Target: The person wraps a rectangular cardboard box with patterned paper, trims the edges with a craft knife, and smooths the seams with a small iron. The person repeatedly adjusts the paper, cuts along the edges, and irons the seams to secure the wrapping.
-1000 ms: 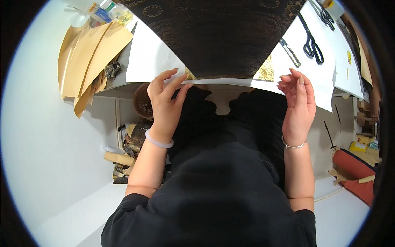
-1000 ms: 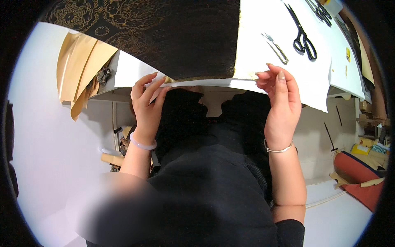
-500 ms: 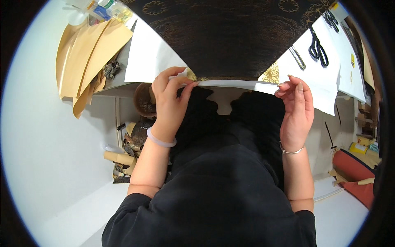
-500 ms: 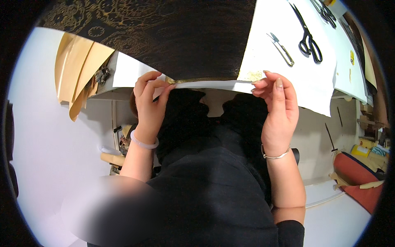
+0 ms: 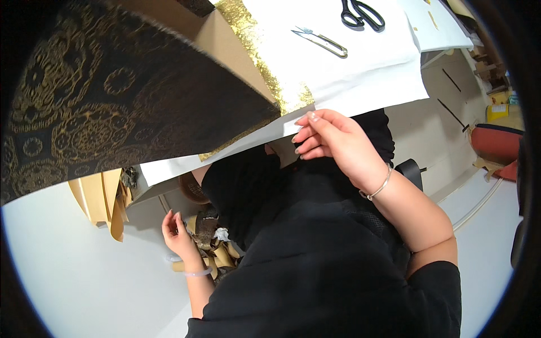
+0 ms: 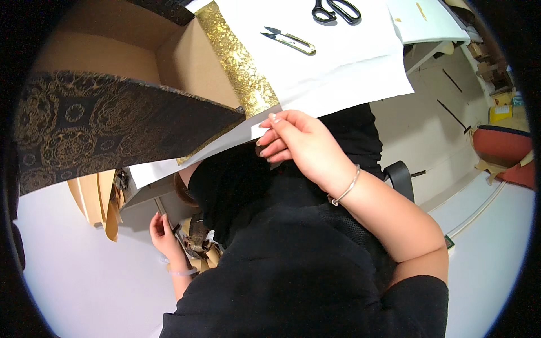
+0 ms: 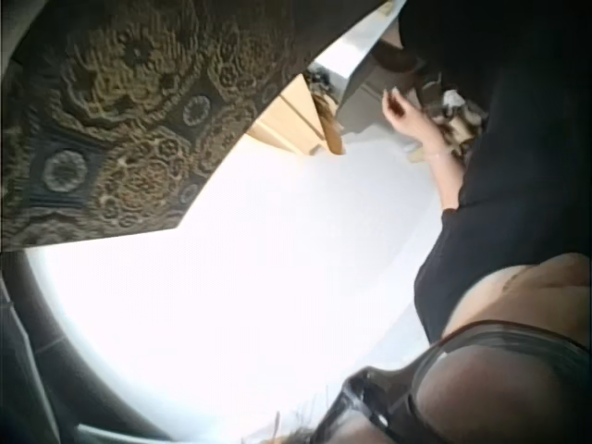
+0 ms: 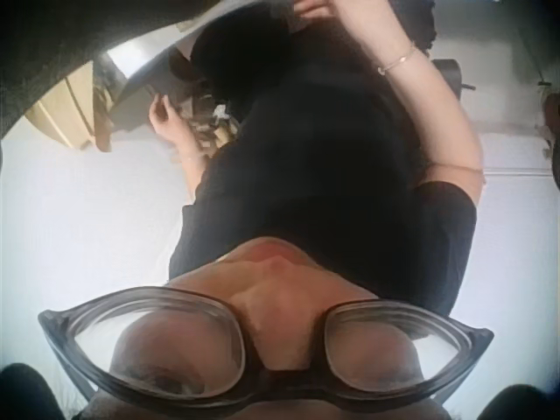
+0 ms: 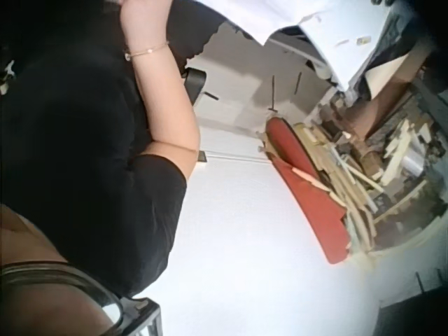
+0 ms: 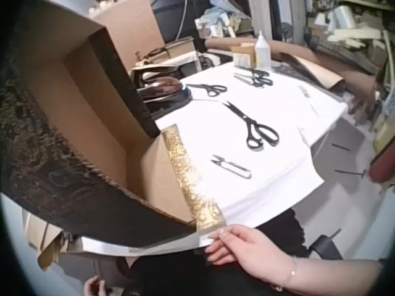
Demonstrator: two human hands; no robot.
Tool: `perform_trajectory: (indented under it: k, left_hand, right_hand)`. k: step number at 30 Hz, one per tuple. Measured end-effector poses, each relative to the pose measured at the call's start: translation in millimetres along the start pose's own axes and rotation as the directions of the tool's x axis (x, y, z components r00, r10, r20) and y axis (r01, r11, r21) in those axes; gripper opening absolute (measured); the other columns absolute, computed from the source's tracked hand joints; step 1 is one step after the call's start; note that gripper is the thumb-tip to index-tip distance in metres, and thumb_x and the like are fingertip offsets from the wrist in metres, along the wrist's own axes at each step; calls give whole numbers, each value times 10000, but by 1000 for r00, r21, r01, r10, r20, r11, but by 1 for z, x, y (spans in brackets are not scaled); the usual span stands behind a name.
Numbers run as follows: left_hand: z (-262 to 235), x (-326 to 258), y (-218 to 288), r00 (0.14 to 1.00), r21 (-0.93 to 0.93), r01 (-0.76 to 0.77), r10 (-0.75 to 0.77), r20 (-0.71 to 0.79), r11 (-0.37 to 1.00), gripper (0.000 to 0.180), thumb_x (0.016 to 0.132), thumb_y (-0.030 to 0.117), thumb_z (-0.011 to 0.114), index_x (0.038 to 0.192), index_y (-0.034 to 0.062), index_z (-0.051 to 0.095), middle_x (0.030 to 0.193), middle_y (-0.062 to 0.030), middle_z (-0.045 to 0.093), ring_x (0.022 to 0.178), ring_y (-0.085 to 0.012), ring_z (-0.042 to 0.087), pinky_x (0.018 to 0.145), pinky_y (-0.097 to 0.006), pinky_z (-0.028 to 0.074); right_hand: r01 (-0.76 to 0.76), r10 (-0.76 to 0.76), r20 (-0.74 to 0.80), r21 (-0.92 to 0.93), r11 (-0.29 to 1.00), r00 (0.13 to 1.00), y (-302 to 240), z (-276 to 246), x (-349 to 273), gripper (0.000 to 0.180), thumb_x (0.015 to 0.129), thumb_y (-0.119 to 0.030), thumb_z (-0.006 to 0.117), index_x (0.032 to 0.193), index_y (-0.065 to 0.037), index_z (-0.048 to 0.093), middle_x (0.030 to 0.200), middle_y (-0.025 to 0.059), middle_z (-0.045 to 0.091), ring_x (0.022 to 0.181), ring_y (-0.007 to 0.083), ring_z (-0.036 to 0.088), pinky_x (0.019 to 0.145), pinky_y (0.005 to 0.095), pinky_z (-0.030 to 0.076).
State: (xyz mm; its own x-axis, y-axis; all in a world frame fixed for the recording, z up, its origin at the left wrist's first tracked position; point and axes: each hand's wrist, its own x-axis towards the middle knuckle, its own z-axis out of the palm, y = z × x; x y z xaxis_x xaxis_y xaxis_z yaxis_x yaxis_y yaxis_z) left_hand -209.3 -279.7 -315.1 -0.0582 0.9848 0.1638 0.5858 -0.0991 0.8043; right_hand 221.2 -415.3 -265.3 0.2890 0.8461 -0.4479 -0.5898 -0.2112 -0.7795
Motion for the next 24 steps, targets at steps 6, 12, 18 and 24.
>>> perform_trajectory:
  k: [6, 12, 18, 24]
  left_hand:
    - [-23, 9, -52, 997, 268, 74, -76, -5, 961, 121, 939, 78, 706, 1005, -7, 762, 1000, -79, 733, 901, -167, 658, 871, -311, 525]
    - [-11, 0, -83, 991, 479, 20, -81, 105, 878, 192, 969, 158, 677, 971, -29, 721, 943, -165, 711, 845, -275, 655, 817, -373, 521]
    - [-6, 4, -99, 962, 681, 8, -192, 196, 732, 395, 1039, 303, 552, 930, -65, 644, 879, -275, 656, 842, -439, 623, 787, -483, 488]
    - [-4, 13, -63, 799, 888, 69, -558, 225, 456, 438, 947, 405, 680, 1030, -24, 705, 885, -267, 679, 864, -441, 655, 803, -477, 514]
  right_hand:
    - [-115, 113, 47, 43, 992, 992, -4, 5, 4, 394, 1070, -340, 522, 1234, 10, 597, 997, 98, 714, 712, 121, 683, 689, 265, 597]
    - [-123, 118, 65, 64, 990, 991, -1, 3, 10, 392, 1066, -349, 533, 1228, 2, 599, 1007, 97, 716, 719, 111, 677, 697, 261, 596]
    - [-121, 109, 109, 111, 986, 988, 0, 3, 16, 377, 1068, -332, 532, 1231, 1, 602, 1029, 102, 712, 739, 115, 680, 709, 263, 597]
    - [-117, 106, 116, 95, 989, 988, -2, 7, 21, 375, 1070, -325, 528, 1193, 19, 612, 1058, 115, 714, 754, 128, 686, 713, 277, 602]
